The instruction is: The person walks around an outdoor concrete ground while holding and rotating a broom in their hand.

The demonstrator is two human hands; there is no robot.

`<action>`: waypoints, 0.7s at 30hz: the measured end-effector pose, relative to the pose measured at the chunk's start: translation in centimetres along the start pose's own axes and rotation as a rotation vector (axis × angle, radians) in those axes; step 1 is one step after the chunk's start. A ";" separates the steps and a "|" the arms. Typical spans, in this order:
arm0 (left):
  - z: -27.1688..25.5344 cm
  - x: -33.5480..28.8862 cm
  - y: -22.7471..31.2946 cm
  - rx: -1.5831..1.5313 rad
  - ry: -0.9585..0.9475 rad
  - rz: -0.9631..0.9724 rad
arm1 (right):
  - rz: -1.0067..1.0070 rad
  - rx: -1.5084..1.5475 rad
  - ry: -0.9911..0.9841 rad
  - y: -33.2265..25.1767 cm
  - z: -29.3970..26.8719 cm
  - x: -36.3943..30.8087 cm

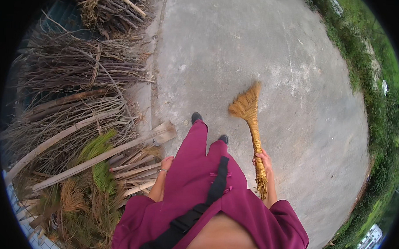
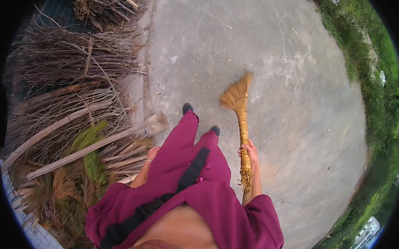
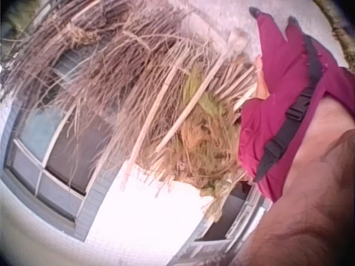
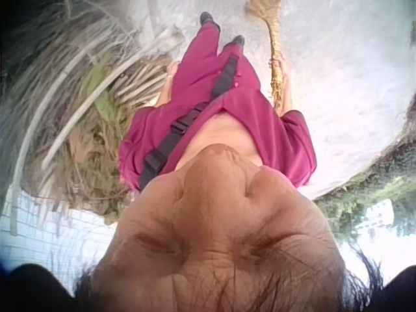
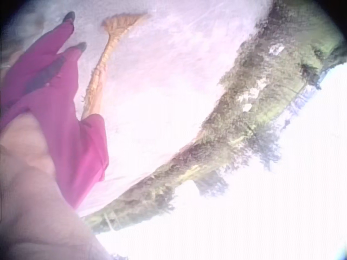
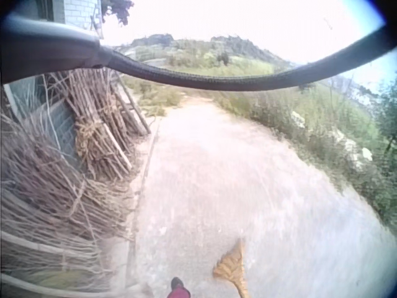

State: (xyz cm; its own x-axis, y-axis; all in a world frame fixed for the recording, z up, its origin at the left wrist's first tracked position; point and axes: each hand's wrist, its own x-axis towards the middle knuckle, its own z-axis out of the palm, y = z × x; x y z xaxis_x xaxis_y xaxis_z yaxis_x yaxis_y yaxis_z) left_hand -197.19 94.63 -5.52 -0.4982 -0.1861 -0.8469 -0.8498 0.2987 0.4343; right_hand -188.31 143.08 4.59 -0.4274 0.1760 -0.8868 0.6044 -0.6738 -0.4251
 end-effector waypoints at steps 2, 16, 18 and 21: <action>-0.9 1.9 0.5 0.072 0.022 0.069 | -0.030 -0.206 0.104 -1.0 2.9 -2.6; -4.5 6.4 12.3 -0.208 -0.094 -0.186 | 0.022 -0.558 -0.382 -6.5 30.1 13.0; -5.8 6.7 12.4 -0.232 -0.086 -0.189 | 0.053 -0.406 -0.396 -6.5 28.6 14.0; -7.3 8.0 11.0 -0.255 -0.051 -0.219 | 0.079 -0.223 -0.277 -7.2 23.7 11.8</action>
State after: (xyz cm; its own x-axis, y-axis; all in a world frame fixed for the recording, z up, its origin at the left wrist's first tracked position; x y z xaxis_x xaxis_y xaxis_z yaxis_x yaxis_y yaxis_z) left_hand -211.78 89.57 -5.29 -0.2952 -0.1707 -0.9401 -0.9546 0.0117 0.2976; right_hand -213.64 133.01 1.53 -0.5210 -0.0918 -0.8486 0.7614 -0.4992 -0.4135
